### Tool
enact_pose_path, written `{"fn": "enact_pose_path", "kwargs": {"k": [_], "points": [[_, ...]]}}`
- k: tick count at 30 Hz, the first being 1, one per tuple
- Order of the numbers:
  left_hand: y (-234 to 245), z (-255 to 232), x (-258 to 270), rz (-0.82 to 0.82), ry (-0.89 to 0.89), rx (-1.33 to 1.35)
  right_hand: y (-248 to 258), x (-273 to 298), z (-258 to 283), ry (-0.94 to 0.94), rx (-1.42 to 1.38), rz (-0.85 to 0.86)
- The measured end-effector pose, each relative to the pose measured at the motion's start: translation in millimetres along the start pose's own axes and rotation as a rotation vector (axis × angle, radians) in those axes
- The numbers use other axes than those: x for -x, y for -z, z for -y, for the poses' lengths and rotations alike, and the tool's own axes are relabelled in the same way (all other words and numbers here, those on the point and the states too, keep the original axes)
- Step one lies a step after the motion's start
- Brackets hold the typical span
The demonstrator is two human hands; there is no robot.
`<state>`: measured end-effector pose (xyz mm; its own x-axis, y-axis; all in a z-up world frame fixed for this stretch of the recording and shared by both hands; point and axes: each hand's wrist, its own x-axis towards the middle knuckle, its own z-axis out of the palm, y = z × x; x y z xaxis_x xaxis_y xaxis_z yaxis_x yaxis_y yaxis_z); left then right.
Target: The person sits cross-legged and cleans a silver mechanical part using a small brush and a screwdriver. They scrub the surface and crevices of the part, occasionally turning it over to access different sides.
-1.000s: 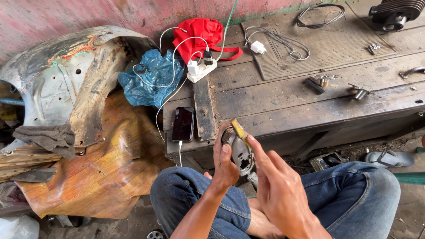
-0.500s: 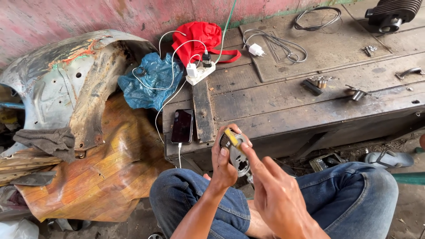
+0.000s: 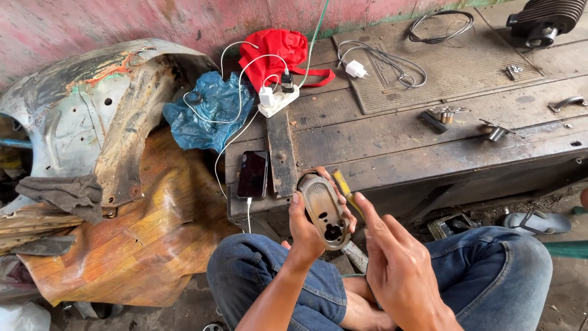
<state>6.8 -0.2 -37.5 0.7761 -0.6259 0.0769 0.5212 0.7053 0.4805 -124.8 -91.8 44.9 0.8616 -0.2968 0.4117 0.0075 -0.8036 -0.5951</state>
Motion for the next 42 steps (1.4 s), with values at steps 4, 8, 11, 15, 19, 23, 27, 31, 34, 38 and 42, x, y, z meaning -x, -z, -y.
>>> {"fn": "enact_pose_path", "kwargs": {"k": [4,8,11,15,19,23,27,31,34,38,42], "points": [[18,4,6,-0.006,0.114,-0.169,-8,-6,2,-0.059,0.01,0.077],[-19,-7,9,-0.048,-0.101,-0.377,-6,-24,7,-0.05,0.042,0.082],[-18,-9,2,0.08,-0.117,-0.199,1,-28,7,0.006,0.02,0.018],[0,-6,-8,-0.03,-0.072,-0.025,5,-10,7,-0.012,0.039,0.046],[1,2,-1,-0.017,-0.076,-0.028,-12,-8,0,-0.163,0.105,0.171],[2,3,1,-0.138,-0.053,-0.304,-11,-25,3,-0.066,0.047,0.105],[4,-6,-15,0.032,-0.081,0.009,-4,-20,4,-0.041,0.012,0.048],[0,-12,-22,0.014,-0.111,-0.048,-1,-4,-4,-0.066,0.022,0.054],[-8,-18,-24,-0.071,-0.106,-0.146,4,6,-12,0.056,-0.033,-0.043],[-16,-19,-25,-0.054,-0.193,-0.277,8,21,-24,-0.188,-0.093,-0.001],[-20,-11,-20,-0.006,-0.224,-0.347,12,32,-30,-0.204,-0.195,0.005]]}}
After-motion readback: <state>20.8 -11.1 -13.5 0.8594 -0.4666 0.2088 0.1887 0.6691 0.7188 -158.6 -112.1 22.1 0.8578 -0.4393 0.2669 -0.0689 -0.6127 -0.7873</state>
